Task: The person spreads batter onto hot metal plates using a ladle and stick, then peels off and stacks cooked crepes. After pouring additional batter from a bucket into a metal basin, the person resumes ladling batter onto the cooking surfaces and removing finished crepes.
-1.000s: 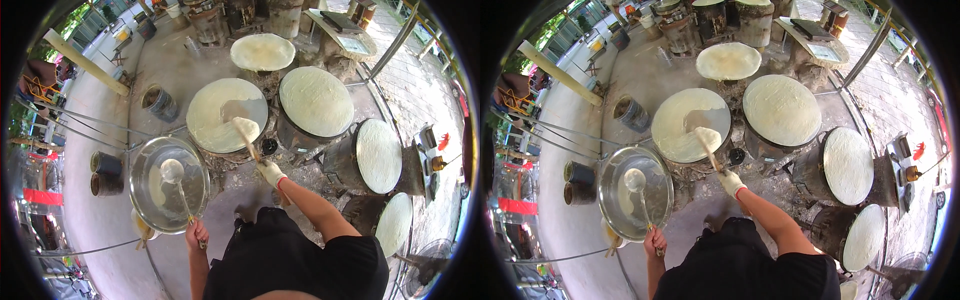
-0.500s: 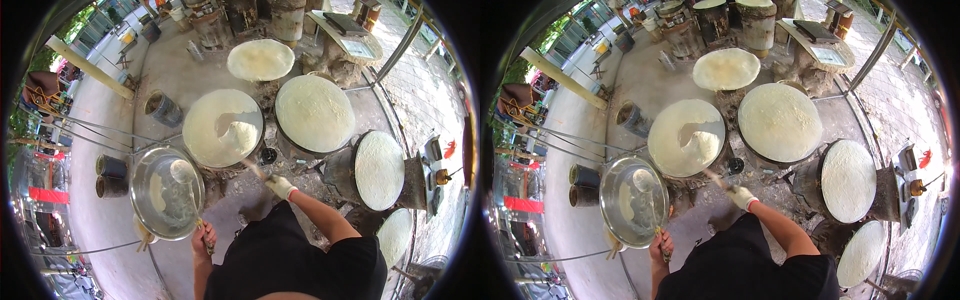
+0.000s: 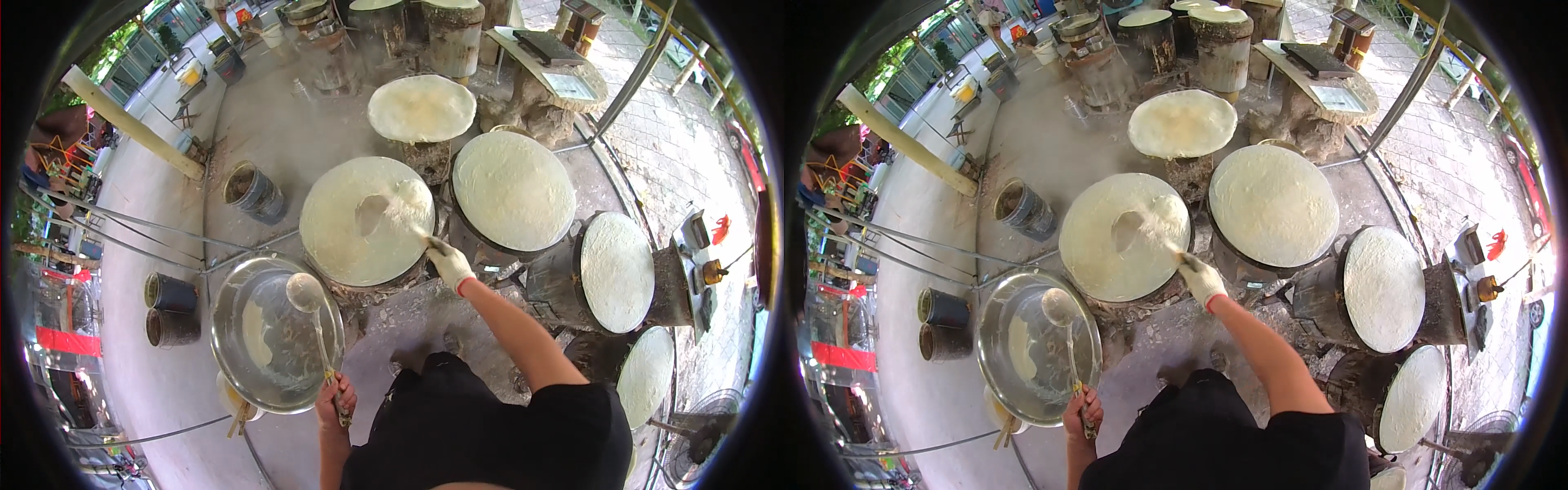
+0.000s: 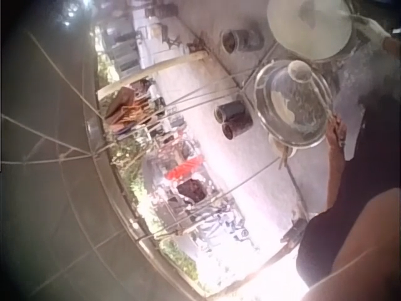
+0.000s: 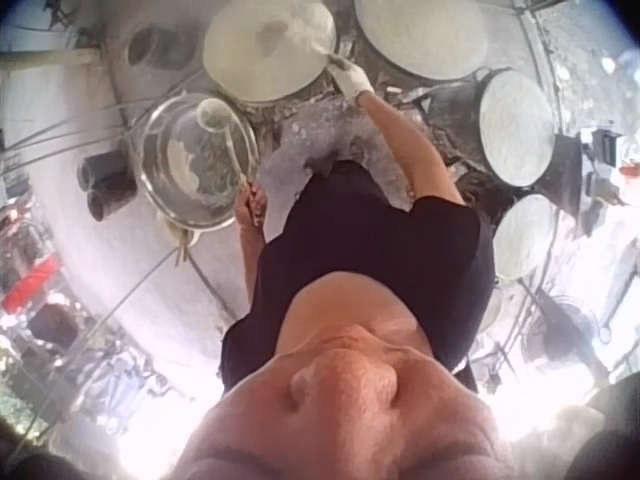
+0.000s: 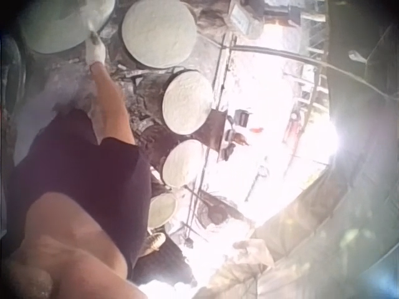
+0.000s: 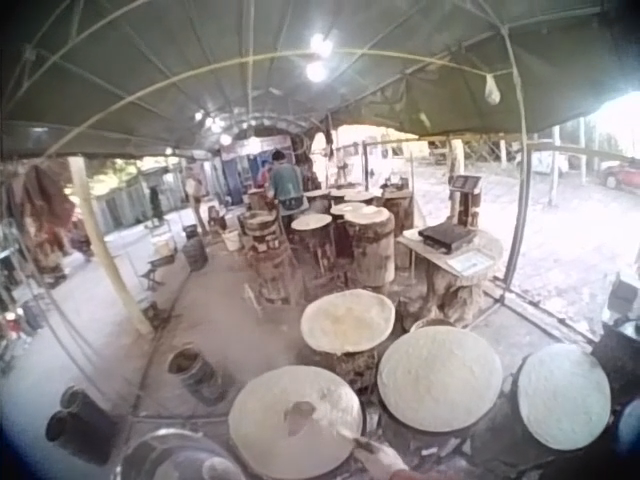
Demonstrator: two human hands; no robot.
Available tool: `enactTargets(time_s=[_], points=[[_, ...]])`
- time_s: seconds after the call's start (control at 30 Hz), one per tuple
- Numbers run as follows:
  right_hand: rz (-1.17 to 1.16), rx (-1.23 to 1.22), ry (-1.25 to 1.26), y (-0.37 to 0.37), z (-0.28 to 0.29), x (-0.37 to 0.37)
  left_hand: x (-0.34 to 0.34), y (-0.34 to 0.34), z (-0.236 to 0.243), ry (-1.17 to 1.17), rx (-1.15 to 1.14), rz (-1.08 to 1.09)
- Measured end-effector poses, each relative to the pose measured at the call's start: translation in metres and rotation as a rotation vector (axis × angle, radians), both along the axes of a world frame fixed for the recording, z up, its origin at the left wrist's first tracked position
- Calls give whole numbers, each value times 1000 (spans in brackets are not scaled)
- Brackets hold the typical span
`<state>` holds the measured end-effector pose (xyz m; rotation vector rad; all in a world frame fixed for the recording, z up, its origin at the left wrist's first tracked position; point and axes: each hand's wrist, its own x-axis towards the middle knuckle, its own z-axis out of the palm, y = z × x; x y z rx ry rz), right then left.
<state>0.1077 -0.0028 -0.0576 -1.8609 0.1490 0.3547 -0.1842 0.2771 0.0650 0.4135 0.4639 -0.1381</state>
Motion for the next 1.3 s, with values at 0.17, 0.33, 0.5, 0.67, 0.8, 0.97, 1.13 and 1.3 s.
enactTargets(time_s=[0.17,0.33,0.5,0.67,0.8,0.97,1.13,1.3], points=[[-306,318,242,21,-17,2,12,19,-10,-12,-24,-84],[-190,-38,-62,4,-25,-8,30,21,-4,-13,64,-175],[-96,170,168,3,4,-66,40,15,-4,29,78,-176],[-417,196,92,19,-34,-34,51,-8,-4,23,29,-188],[22,-16,70,16,21,30,57,-33,4,35,29,-114],[58,-184,-29,-7,2,33,49,-63,4,78,44,-25],[164,-218,-108,-19,20,85,47,-88,4,259,60,20],[385,-169,25,-24,6,73,40,-92,3,302,97,-8]])
